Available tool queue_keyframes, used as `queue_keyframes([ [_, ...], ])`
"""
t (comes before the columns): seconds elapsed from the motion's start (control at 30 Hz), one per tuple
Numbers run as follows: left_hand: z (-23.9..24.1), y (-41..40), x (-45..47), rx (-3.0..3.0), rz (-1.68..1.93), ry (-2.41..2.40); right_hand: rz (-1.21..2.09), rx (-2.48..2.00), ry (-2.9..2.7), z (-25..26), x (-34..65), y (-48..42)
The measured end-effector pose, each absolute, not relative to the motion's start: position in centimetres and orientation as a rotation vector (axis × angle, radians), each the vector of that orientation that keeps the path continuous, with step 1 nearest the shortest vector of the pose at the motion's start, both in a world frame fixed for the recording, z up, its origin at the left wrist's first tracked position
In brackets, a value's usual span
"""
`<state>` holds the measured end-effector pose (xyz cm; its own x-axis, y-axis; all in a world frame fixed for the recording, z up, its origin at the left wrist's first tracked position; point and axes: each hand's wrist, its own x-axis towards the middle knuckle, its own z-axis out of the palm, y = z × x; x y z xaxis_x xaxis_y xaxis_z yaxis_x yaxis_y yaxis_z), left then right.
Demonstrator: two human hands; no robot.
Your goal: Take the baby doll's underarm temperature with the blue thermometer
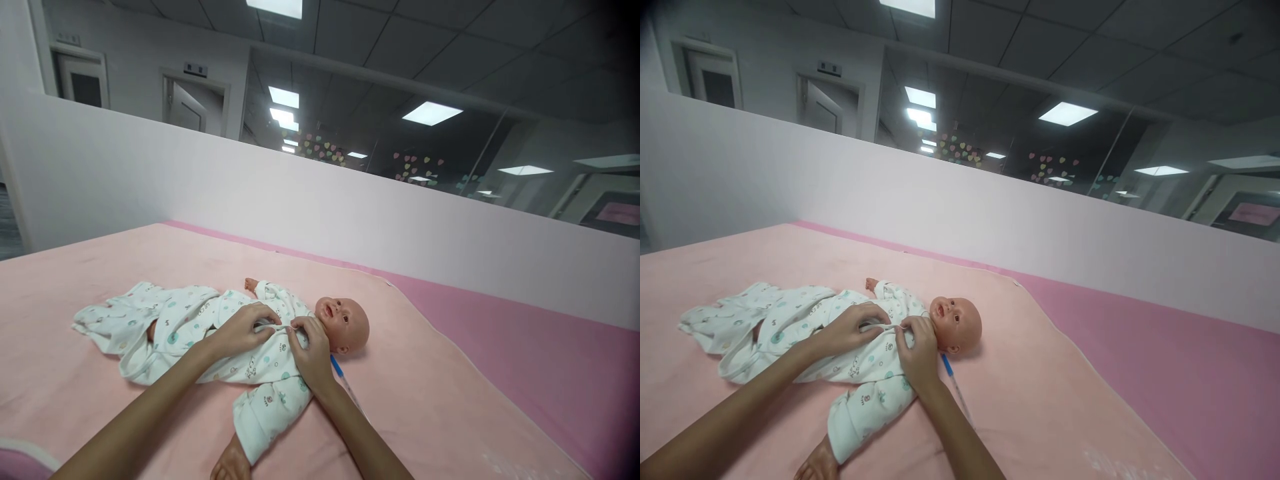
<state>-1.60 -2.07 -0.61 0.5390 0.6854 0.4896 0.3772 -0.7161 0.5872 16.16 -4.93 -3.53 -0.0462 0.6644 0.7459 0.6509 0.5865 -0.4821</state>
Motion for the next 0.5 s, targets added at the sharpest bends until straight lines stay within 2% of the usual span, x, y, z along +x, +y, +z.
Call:
queue_keyframes([
  [0.5, -1.03, -1.86, -1.43, 2.312, 1.072, 0.823, 0.013, -1.115, -1.742, -3.66, 16.08, -4.77],
])
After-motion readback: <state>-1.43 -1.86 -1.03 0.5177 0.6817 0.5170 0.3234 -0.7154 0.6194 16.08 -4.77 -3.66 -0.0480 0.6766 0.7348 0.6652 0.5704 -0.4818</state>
